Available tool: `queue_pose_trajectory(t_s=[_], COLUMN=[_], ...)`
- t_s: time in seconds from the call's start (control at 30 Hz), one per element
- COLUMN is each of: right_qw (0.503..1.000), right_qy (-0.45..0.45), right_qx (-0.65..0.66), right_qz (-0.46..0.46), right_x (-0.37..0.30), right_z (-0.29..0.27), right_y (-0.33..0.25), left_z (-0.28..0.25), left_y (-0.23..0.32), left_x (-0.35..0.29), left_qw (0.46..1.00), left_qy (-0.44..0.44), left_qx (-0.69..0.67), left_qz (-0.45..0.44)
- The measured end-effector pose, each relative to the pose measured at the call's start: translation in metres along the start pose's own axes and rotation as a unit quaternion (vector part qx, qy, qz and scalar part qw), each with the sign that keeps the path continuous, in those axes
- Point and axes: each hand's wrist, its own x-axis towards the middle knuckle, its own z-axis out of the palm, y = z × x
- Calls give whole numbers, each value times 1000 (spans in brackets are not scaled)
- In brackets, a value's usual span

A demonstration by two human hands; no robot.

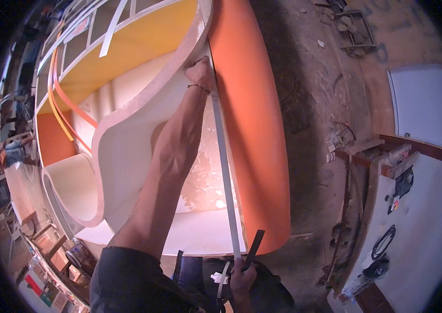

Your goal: The person applies a strip of white edging tape to the curved edge of a wooden furniture component, then uses a handheld power sander to smooth the edges of the tape and the wood.

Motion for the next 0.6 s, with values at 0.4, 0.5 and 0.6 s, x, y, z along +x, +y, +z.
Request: queue_pose_trajectory(t_s=[0.4, 0.5, 0.6], right_qw=[998, 998, 998], right_qy=[-6, -1, -5], right_qx=[-54, -50, -52], right_qz=[-40, -31, -44], right_x=[10, 7, 8], right_z=[6, 11, 11], right_y=[-7, -13, -18], left_z=[0, 7, 7], left_y=[-28, -22, -28], left_x=[50, 33, 47], left_qw=[999, 998, 997], left_qy=[11, 22, 61], left_qx=[-2, -34, -40], left_qz=[-30, -38, -8])
